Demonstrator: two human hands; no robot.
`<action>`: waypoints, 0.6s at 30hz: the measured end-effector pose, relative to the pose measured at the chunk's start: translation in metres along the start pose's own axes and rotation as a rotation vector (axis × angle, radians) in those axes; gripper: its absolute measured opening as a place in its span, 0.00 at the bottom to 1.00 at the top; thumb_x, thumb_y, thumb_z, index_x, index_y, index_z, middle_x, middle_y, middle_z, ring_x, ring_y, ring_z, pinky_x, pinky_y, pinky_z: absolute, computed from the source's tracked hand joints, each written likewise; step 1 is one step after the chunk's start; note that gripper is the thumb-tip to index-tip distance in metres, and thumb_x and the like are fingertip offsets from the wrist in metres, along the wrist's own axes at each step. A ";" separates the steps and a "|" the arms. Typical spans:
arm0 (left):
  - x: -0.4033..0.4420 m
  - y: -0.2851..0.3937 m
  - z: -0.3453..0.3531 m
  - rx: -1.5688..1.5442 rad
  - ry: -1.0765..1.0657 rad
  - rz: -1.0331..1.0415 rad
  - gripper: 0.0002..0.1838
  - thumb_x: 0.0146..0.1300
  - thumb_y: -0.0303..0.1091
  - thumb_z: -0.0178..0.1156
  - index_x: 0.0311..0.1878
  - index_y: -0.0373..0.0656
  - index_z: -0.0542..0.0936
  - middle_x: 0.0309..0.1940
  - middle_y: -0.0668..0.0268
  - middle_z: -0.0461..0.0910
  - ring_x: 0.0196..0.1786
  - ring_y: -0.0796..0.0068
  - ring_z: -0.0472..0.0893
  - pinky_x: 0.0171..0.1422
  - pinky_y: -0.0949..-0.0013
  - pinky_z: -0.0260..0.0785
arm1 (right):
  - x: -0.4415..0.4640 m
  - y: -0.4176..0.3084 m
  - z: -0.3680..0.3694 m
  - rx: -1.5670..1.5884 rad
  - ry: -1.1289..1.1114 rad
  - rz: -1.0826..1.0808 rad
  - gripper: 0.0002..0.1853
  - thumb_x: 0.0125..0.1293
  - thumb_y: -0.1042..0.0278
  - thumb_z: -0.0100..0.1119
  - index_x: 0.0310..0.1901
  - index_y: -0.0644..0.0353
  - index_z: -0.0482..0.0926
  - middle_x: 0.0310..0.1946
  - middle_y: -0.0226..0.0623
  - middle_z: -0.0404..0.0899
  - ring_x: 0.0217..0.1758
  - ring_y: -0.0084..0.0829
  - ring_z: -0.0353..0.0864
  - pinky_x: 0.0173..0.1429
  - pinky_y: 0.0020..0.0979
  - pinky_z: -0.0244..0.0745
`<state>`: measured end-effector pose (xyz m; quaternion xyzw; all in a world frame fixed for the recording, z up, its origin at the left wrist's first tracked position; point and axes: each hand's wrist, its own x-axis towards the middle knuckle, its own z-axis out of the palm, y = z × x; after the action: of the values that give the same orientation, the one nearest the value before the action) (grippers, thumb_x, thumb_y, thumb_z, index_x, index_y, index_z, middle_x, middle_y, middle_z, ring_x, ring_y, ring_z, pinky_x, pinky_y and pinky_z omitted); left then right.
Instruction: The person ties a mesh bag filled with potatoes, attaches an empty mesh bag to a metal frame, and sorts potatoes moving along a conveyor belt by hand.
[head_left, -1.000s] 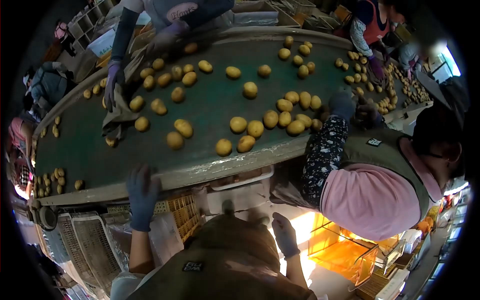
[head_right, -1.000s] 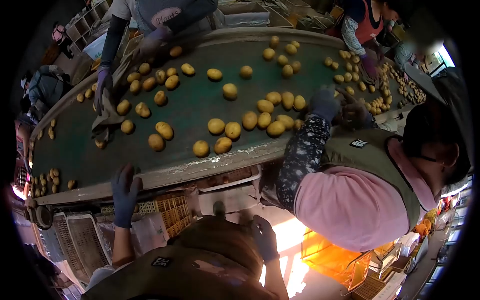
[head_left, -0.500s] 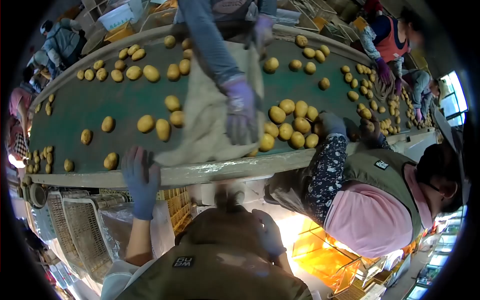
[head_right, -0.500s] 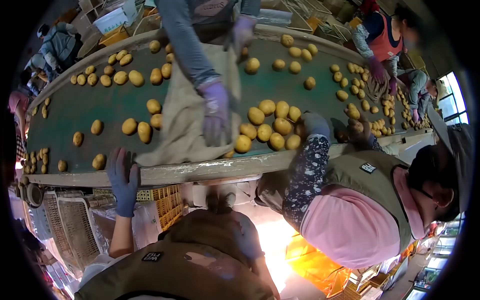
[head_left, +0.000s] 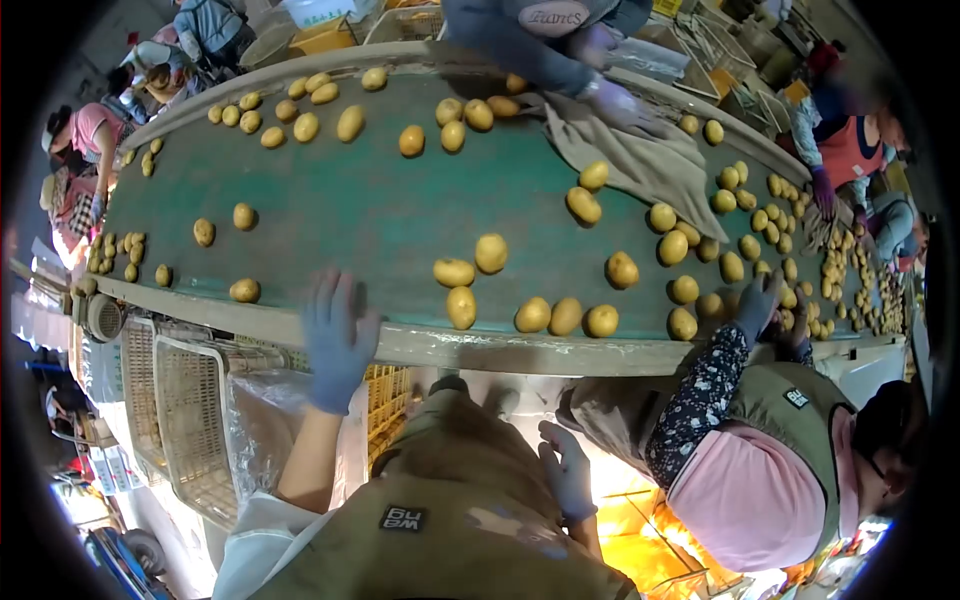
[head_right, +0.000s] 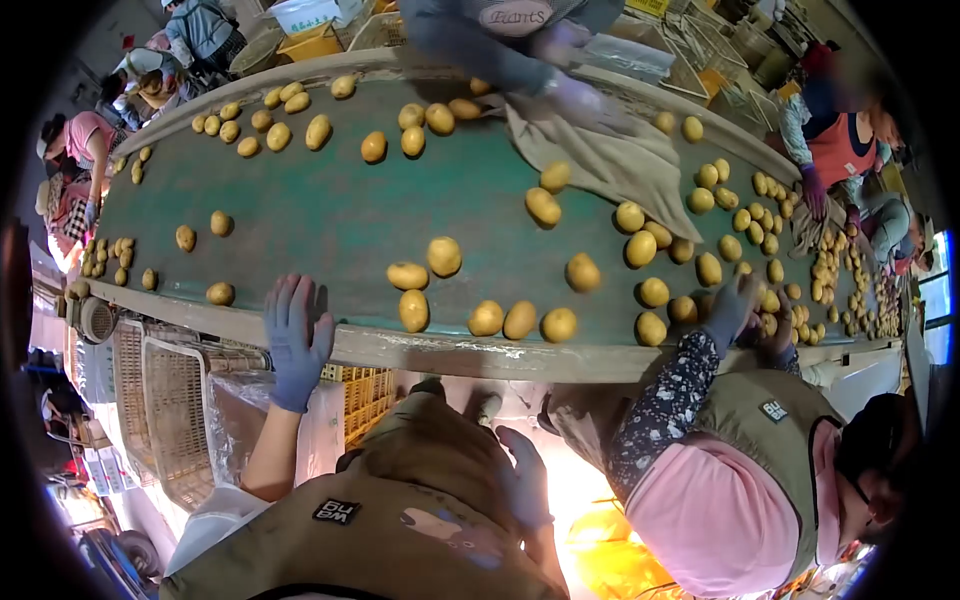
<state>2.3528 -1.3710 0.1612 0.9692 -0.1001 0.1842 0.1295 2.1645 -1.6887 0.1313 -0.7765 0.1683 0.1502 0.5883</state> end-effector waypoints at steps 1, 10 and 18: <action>0.003 0.003 0.000 -0.025 -0.031 -0.008 0.28 0.63 0.36 0.60 0.66 0.39 0.71 0.65 0.51 0.69 0.69 0.45 0.66 0.74 0.46 0.54 | 0.004 -0.009 -0.001 0.002 0.023 -0.006 0.18 0.69 0.70 0.58 0.59 0.66 0.75 0.55 0.45 0.79 0.58 0.34 0.78 0.62 0.33 0.72; 0.013 0.007 -0.012 -0.138 -0.173 -0.017 0.26 0.63 0.33 0.59 0.65 0.39 0.72 0.65 0.51 0.70 0.69 0.46 0.67 0.75 0.47 0.54 | 0.033 -0.052 0.003 0.032 0.124 -0.033 0.15 0.69 0.71 0.55 0.54 0.68 0.78 0.52 0.47 0.80 0.56 0.38 0.80 0.60 0.33 0.73; 0.024 -0.008 -0.012 -0.395 -0.139 0.003 0.21 0.59 0.26 0.58 0.58 0.38 0.77 0.60 0.52 0.75 0.65 0.46 0.72 0.72 0.49 0.59 | 0.044 -0.070 0.005 0.140 0.332 -0.009 0.12 0.67 0.75 0.55 0.50 0.67 0.81 0.47 0.42 0.82 0.49 0.32 0.81 0.56 0.29 0.74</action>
<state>2.3730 -1.3638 0.1799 0.9351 -0.1446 0.0942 0.3094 2.2341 -1.6698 0.1715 -0.7486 0.2696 0.0051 0.6057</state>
